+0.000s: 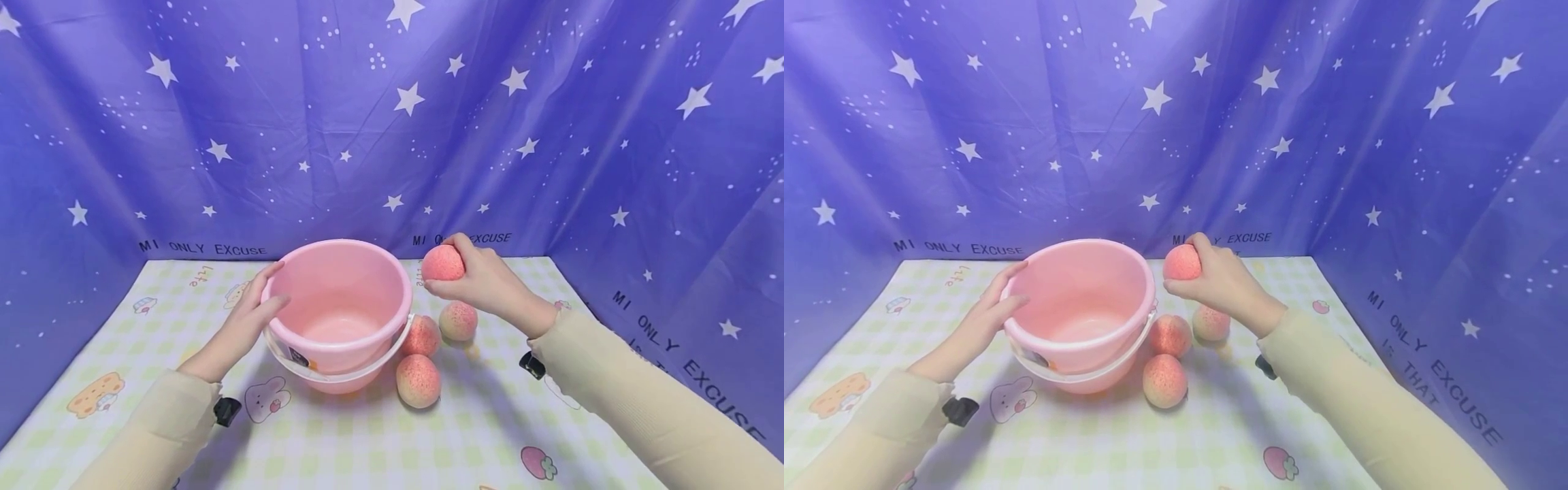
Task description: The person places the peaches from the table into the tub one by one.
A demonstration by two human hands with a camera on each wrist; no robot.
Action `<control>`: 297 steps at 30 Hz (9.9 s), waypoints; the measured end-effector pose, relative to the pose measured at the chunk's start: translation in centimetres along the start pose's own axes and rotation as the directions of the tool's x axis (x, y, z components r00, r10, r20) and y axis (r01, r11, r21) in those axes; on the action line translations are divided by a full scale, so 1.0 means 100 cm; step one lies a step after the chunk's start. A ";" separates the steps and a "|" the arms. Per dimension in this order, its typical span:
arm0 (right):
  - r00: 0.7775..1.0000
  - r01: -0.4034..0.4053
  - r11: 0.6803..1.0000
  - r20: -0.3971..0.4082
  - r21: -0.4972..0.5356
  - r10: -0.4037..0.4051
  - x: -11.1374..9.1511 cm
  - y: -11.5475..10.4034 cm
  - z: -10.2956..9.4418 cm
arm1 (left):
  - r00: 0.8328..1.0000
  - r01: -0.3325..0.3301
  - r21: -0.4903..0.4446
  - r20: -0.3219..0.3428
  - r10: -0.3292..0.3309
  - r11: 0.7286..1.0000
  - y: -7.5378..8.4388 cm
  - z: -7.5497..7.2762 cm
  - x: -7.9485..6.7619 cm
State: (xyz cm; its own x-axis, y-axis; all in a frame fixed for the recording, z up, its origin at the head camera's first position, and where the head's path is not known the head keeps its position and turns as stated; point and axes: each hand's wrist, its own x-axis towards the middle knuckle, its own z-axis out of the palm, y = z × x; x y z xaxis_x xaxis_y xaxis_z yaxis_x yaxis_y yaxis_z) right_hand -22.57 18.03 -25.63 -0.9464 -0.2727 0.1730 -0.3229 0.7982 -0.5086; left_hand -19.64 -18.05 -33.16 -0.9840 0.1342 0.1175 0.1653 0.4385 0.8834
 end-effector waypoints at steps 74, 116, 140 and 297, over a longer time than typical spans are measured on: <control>1.000 0.020 0.988 0.012 0.155 -0.022 0.027 -0.051 0.025 | 1.000 -0.009 -0.031 -0.014 0.009 0.999 0.000 -0.002 0.000; 0.997 0.081 0.960 -0.005 0.268 -0.083 0.043 -0.069 0.063 | 1.000 -0.001 -0.035 -0.015 0.001 0.999 0.002 -0.001 -0.001; 0.991 0.132 0.970 -0.022 0.203 -0.130 0.051 -0.088 0.077 | 1.000 0.007 -0.034 -0.012 -0.007 0.999 0.000 -0.001 0.000; 0.977 0.210 0.977 0.029 0.025 -0.211 0.011 -0.074 0.057 | 0.999 -0.032 -0.044 -0.011 0.031 0.999 -0.002 0.000 -0.001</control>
State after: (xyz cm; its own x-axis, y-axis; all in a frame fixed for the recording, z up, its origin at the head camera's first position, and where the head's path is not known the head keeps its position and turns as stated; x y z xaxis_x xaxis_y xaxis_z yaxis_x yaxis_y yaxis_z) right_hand -21.22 8.70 -26.50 -0.8565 -0.4508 0.2515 -0.5147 0.7094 -0.4815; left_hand -19.61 -18.21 -33.36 -0.9790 0.1384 0.1499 0.1933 0.3949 0.8981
